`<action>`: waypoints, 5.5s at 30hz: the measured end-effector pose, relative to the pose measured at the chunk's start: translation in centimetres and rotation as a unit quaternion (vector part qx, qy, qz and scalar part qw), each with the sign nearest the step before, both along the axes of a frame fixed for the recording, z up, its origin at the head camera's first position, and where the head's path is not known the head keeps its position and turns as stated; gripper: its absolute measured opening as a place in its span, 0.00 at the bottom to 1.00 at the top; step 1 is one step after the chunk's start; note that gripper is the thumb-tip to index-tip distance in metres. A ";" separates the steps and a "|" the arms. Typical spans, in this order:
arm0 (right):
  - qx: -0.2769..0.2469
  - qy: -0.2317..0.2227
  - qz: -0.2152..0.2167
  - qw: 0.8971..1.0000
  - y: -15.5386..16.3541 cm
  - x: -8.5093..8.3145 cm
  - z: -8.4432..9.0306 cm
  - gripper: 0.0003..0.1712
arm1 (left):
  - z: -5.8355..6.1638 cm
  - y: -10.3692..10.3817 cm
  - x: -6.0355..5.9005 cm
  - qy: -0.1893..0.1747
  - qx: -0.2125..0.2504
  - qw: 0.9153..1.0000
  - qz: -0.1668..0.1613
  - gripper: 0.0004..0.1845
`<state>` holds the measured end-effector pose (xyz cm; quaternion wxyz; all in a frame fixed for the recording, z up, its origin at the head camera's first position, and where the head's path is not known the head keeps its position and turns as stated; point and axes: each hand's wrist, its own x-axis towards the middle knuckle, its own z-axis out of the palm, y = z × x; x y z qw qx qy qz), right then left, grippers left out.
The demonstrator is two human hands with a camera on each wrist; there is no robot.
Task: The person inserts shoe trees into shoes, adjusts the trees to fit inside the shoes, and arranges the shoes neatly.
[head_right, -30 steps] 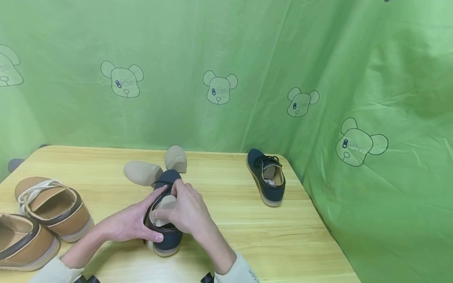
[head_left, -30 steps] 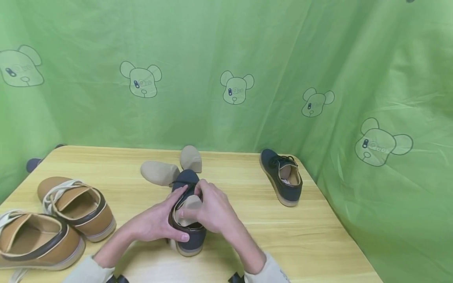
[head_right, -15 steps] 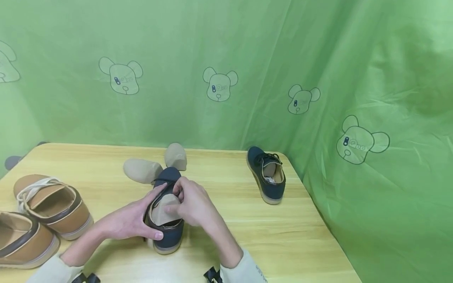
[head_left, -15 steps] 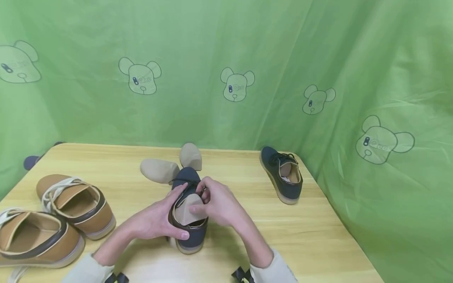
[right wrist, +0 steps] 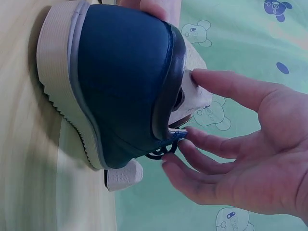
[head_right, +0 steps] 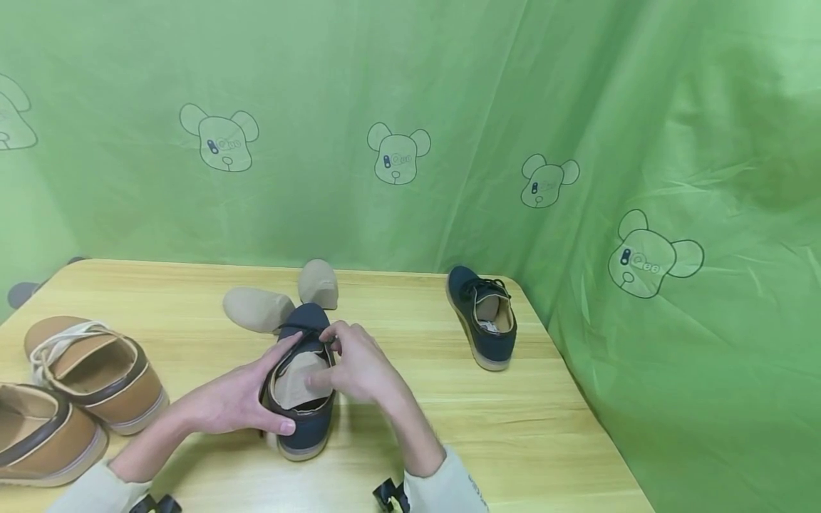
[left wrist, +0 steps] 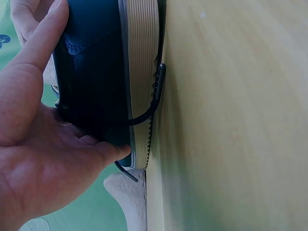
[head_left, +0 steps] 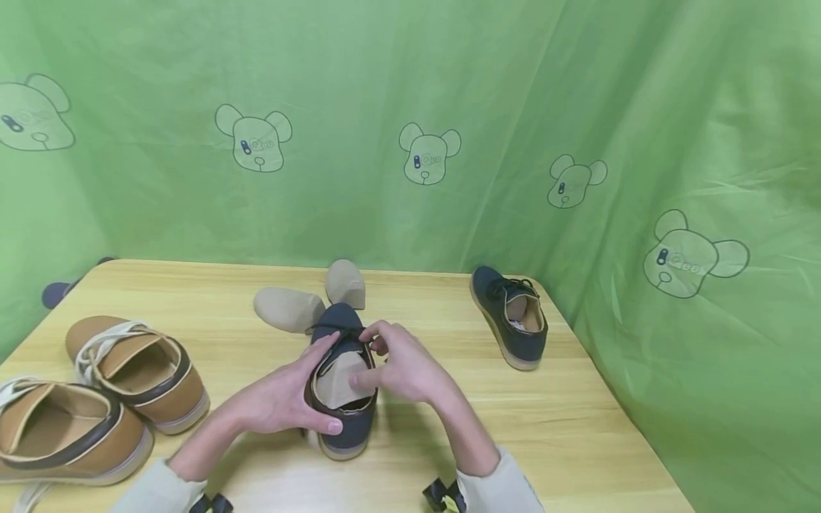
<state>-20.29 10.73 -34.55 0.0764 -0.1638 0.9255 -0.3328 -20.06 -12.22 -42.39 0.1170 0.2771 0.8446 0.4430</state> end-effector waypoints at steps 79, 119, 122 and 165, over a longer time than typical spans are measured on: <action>-0.060 -0.008 -0.064 0.996 -1.0 -1.7 -3.2 0.40 | 0.0 0.0 0.0 0.000 0.009 1.000 0.002 0.73; -0.114 0.029 -0.108 0.987 -1.4 -2.4 -4.6 0.32 | 0.1 0.0 0.2 0.005 0.013 1.000 0.000 0.72; -0.114 0.031 -0.108 0.987 -1.4 -2.4 -4.6 0.32 | 0.1 0.0 0.2 0.005 0.015 1.000 -0.002 0.72; -0.073 0.076 -0.110 0.988 -1.9 -2.8 -4.9 0.24 | 0.4 -0.2 0.5 0.003 0.009 1.000 0.012 0.72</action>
